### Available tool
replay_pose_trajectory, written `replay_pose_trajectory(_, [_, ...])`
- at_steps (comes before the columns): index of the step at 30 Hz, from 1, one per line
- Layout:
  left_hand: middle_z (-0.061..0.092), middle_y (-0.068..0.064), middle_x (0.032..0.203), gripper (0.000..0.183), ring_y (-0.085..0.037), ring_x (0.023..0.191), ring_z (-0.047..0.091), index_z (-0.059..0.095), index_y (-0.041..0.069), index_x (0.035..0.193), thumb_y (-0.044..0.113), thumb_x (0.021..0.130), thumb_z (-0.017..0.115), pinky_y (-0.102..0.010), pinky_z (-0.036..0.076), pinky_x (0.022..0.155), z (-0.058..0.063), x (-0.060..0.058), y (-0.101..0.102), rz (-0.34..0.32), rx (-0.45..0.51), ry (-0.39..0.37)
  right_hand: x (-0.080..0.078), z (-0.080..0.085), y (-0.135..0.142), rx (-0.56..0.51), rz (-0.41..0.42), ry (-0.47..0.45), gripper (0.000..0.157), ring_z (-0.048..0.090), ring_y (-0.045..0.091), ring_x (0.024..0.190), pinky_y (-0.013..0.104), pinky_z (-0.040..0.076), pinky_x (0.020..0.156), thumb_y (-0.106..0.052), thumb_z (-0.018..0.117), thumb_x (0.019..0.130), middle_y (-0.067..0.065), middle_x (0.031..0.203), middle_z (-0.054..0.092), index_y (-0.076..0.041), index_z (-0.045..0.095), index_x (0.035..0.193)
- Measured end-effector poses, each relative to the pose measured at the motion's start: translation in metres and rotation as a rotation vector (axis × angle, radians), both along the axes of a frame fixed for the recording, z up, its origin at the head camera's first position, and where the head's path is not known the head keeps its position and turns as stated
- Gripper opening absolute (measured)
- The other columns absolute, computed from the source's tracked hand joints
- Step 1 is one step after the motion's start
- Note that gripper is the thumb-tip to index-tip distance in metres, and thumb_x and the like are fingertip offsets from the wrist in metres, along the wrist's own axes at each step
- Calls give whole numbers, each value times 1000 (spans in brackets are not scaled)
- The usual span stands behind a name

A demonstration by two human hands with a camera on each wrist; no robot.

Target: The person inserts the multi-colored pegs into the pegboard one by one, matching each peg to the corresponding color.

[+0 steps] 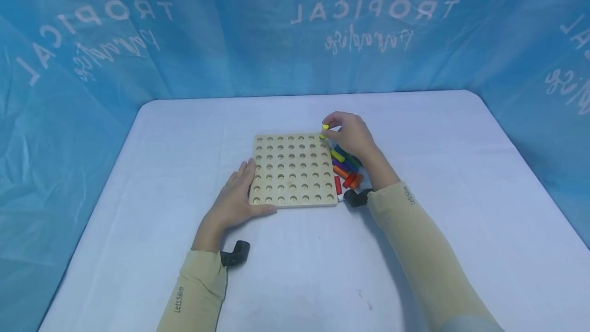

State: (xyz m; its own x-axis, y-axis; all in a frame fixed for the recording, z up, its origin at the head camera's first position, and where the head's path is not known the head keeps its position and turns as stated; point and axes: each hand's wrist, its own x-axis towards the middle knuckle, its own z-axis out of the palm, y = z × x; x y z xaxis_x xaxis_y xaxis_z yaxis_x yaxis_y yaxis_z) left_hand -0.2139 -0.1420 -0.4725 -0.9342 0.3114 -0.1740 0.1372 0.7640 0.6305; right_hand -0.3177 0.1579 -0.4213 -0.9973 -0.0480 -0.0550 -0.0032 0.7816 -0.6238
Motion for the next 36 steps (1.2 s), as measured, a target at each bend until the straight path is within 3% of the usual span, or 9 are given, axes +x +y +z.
replay_pose_trajectory(19, [-1, -4, 169, 134, -23, 157, -1, -3, 16, 160, 64, 68, 82, -46, 4, 129, -4, -2, -1, -12, -12, 11, -2, -2, -2, 3, 10, -4, 24, 62, 23, 105, 44, 53, 93, -29, 69, 94, 4, 119, 69, -19, 67, 116])
replay_pose_trajectory(36, [-2, -4, 169, 136, -25, 157, -2, -4, 19, 160, 67, 66, 81, -50, 5, 128, -4, -3, -1, -1, -5, 0, -1, -2, -2, 23, 12, -33, 24, 61, 22, 104, 43, 52, 95, -30, 69, 94, 2, 119, 70, -20, 67, 115])
